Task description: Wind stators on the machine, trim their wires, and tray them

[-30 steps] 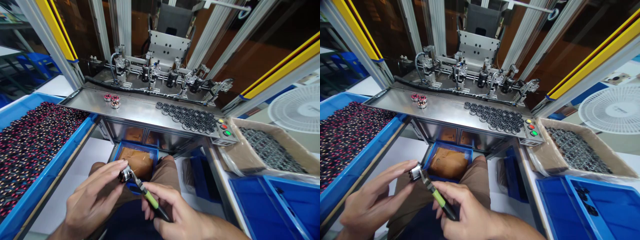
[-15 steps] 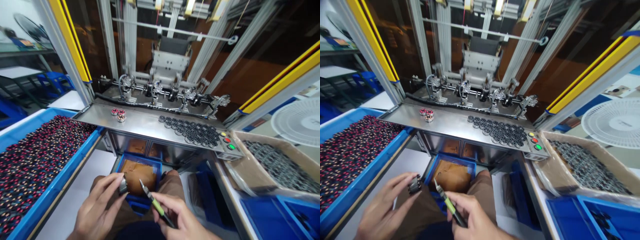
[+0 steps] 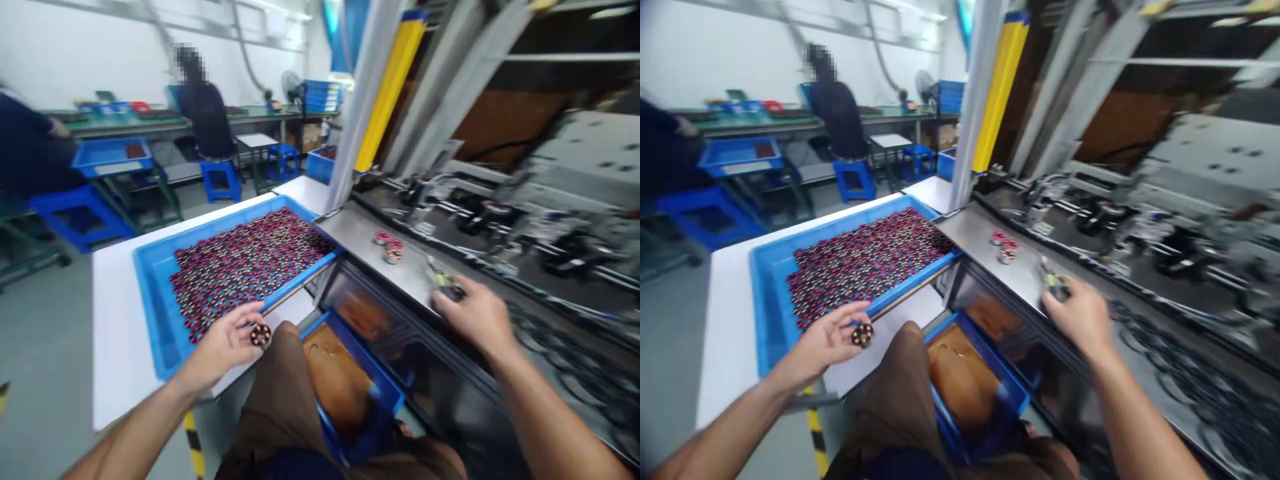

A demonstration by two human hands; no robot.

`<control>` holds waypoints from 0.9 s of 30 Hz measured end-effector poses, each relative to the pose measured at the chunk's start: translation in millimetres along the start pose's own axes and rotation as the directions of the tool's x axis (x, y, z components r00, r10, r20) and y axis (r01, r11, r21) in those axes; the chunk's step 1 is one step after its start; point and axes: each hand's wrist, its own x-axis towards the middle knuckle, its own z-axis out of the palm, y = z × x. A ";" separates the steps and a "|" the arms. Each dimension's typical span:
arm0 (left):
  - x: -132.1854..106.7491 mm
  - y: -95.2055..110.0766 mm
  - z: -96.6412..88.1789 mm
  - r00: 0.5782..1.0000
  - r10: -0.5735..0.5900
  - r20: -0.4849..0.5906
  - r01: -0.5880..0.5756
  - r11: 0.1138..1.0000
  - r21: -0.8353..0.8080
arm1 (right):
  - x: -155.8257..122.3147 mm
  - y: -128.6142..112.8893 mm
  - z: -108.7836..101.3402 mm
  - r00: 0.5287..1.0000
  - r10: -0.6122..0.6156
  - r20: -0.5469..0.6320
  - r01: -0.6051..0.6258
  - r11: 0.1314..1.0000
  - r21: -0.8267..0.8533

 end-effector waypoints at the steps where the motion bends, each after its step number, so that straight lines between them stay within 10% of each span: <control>1: 2.8 2.3 -20.8 0.998 0.006 -0.055 -0.003 0.999 0.049 | 6.3 0.0 6.4 1.000 0.017 0.020 -0.017 1.000 -0.014; 7: 53.3 22.8 -168.1 0.962 0.093 -0.257 0.066 0.833 0.549 | 10.1 8.5 18.1 0.991 0.089 0.100 -0.075 0.988 -0.135; 11: 99.3 20.3 -227.5 0.966 0.048 -0.256 0.166 0.646 0.745 | 8.9 11.2 20.6 0.994 0.071 0.089 -0.055 0.984 -0.170; 18: 130.3 -11.9 -240.2 0.976 -0.032 -0.216 0.201 0.518 0.831 | 7.5 13.8 21.9 0.998 0.015 0.065 -0.004 0.985 -0.172; 27: 126.8 -15.0 -228.3 0.953 0.113 -0.281 0.131 0.684 0.718 | 5.8 9.5 18.4 0.998 0.009 0.069 0.002 0.988 -0.155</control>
